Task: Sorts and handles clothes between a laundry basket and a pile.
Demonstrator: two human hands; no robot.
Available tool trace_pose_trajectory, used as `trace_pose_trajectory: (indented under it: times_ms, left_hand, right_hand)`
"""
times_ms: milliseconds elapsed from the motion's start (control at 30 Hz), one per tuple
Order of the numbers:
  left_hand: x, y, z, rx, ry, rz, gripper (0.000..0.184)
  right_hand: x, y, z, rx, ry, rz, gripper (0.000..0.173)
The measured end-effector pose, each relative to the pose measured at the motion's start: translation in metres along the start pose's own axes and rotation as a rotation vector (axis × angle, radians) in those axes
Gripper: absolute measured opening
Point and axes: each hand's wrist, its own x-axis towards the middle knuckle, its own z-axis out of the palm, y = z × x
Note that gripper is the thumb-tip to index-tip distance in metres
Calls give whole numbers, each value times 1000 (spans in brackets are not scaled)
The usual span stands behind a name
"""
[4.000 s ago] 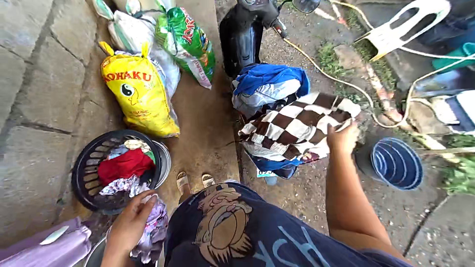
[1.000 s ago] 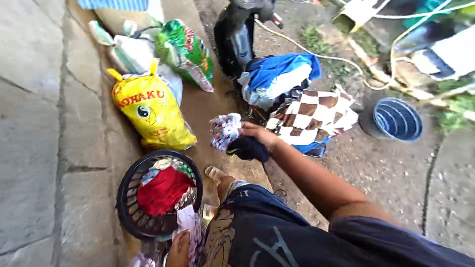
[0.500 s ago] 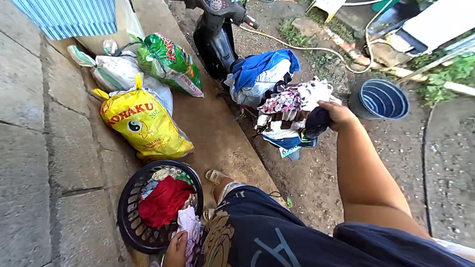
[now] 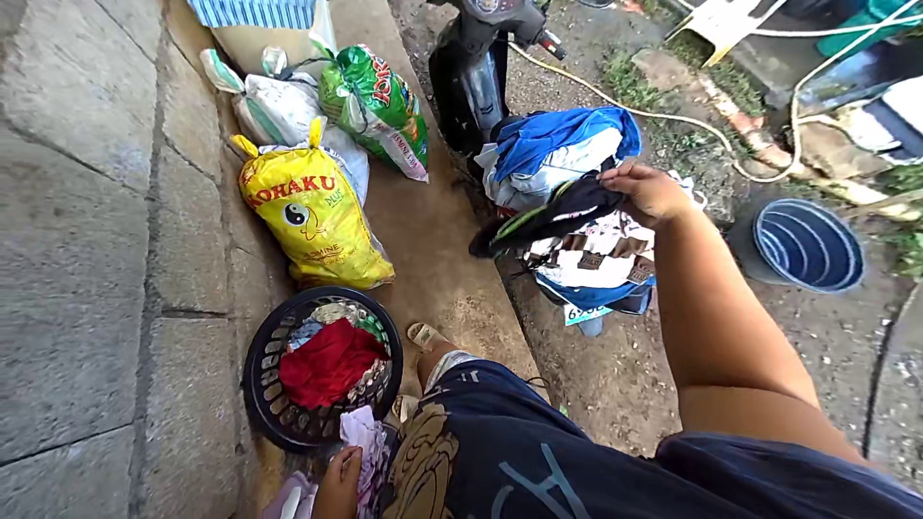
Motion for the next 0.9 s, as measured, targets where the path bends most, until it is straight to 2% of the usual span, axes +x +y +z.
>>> trace_pose_trajectory:
  times_ms: [67,167,267,367,433,533,600,633,700,833,900]
  left_hand:
    - [-3,1,1,-6,11,-16,40]
    - [-6,1,1,-16,23,-37,40]
    - [-9,1,2,-33,37,-45,41]
    - [-9,-1,3,-40,35,-56,40]
    - [-8,-3,3,-28,38,-70,41]
    - [-6,2,0,-15,29,-80,41]
    - [-5,5,-3,-17,23,-92,40]
    - [-7,5,-5,-27,18,-105,40]
    - [-12,6,-7,-41,3,-140,42]
    - [-25,-5,-5,-61,-35,-216,42]
    - [-33,-18,-2,-87,-52,-263,42]
  right_hand:
    - [14,-14,-12,20,80,-43,25]
    - [24,-27,-46,-18,294,-7,33]
    - [18,-13,-87,-301,503,135,44]
    - [11,29,-105,-743,480,360,50]
    - [12,61,-94,-821,406,450,55]
    - [6,79,-49,-805,376,459,58]
    - [-3,75,-6,-817,333,307,57]
    - [-6,73,17,-834,251,203,55]
    - [-11,72,70,-898,-5,69,51]
    - [-20,89,193,-978,-520,-45,41]
    - [-44,95,260,-967,-786,-98,42]
